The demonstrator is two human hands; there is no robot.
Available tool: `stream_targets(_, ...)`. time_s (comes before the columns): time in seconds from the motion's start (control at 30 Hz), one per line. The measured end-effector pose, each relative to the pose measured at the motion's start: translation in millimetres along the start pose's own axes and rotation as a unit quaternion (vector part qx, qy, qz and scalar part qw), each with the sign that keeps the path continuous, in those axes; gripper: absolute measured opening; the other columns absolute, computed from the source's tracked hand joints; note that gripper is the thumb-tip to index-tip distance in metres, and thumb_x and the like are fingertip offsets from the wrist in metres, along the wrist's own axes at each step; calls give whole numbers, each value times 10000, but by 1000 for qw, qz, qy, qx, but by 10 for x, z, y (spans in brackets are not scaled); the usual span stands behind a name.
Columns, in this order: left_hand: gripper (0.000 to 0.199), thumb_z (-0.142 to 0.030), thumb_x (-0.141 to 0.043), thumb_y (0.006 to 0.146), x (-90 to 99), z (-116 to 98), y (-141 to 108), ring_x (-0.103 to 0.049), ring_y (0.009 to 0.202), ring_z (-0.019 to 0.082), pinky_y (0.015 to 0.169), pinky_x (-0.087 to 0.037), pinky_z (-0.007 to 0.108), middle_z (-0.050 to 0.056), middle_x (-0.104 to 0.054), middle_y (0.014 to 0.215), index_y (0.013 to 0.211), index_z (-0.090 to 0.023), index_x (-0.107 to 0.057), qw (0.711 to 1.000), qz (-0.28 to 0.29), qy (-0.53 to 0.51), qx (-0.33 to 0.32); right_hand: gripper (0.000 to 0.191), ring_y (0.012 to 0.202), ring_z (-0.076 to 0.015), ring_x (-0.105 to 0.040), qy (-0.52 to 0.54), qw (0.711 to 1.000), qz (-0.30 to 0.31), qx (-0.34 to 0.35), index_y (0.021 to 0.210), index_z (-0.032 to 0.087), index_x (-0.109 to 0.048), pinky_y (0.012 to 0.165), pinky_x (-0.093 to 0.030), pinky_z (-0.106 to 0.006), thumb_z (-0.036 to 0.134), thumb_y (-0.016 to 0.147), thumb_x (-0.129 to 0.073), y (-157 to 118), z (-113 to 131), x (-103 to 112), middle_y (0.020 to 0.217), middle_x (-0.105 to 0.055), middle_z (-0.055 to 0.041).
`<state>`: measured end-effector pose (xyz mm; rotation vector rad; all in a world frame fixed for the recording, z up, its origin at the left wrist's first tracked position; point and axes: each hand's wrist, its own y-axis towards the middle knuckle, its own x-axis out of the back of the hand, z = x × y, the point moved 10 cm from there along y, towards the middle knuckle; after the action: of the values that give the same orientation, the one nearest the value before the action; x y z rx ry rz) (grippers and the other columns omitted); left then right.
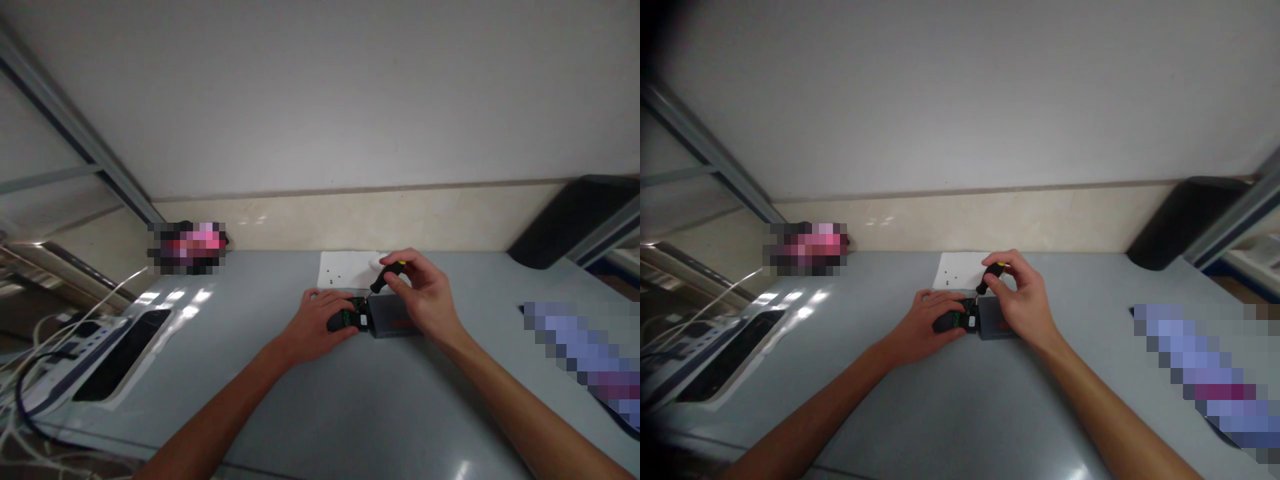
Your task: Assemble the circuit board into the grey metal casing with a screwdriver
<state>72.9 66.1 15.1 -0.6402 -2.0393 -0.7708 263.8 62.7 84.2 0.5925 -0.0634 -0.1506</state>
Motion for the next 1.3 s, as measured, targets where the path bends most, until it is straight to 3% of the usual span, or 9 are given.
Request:
stream_targets(0.1, 311, -427, -781, 1003, -1, 9, -3, -619, 1421, 284, 1224, -308, 536, 43, -677, 1530, 1277, -320, -681, 1000, 1, 0, 3, 181, 1057, -214, -688, 23, 999, 14, -17, 1126, 320, -754, 979, -536, -398, 264, 955, -741, 9, -14, -24, 1113, -759, -17)
stream_targets(0.3, 305, -424, -789, 998, -1, 4, -2, -624, 1414, 290, 1211, -307, 549, 38, -688, 1515, 1262, -323, -674, 1000, -4, -2, -1, 113, 1030, -224, -703, 53, 997, 1, -52, 906, 274, -768, 927, -557, -387, 368, 911, -831, 39, -82, 59, 1122, -784, -41)
stream_targets(0.47, 307, -440, -777, 1005, -8, 1, -9, -621, 1416, 290, 1218, -312, 542, 52, -688, 1513, 1266, -312, -679, 1000, -3, 7, -1, 271, 1105, -245, -715, 89, 992, 9, -92, 1219, 325, -756, 1027, -538, -442, 428, 969, -769, 17, -170, 16, 1160, -814, -38)
stream_targets(0.57, 305, -442, -771, 1010, 0, -4, -9, -622, 1414, 286, 1225, -317, 536, 49, -685, 1515, 1270, -309, -687, 1000, -3, 10, -2, 241, 1236, -262, -682, 100, 991, 15, -90, 1155, 305, -751, 1098, -503, -465, 493, 1039, -654, 0, -170, -25, 1295, -789, -53)
stream_targets(0.73, 301, -448, -756, 1020, 3, -20, 0, -622, 1412, 276, 1225, -317, 532, 44, -684, 1514, 1276, -309, -682, 1000, -1, 11, -3, 206, 998, -227, -700, 27, 998, -8, -56, 1022, 292, -747, 935, -570, -403, 401, 885, -856, 12, -157, 50, 1109, -762, -28)
stream_targets(0.87, 305, -453, -755, 1018, -3, -17, -7, -618, 1414, 277, 1224, -319, 521, 46, -674, 1529, 1281, -312, -687, 1000, 1, 20, 1, 221, 1108, -247, -708, 45, 998, 2, -48, 1200, 308, -737, 1021, -557, -450, 393, 996, -720, 1, -128, 18, 1167, -788, -49)
stream_targets(0.97, 306, -460, -744, 1027, -8, -17, -13, -614, 1418, 280, 1223, -312, 518, 47, -675, 1529, 1289, -314, -687, 1000, 3, 21, -1, 184, 1157, -255, -695, 57, 997, -4, -54, 1107, 295, -736, 1024, -552, -452, 450, 1019, -689, 1, -139, 20, 1244, -780, -58)
stream_targets(1.13, 309, -454, -743, 1031, -11, -16, -12, -615, 1416, 275, 1221, -297, 510, 47, -673, 1532, 1296, -308, -681, 1000, -1, 17, -2, 206, 982, -228, -702, 43, 997, -39, -58, 972, 281, -735, 928, -569, -404, 395, 866, -869, 29, -208, 134, 1034, -760, -27)
stream_targets(1.3, 293, -454, -739, 1033, -3, -28, -13, -610, 1417, 279, 1217, -289, 513, 53, -673, 1533, 1278, -304, -682, 1000, 1, 17, -1, 193, 1178, -237, -683, 79, 994, 2, -77, 1165, 306, -740, 1024, -541, -420, 395, 995, -719, 24, -227, 48, 1290, -778, -50)
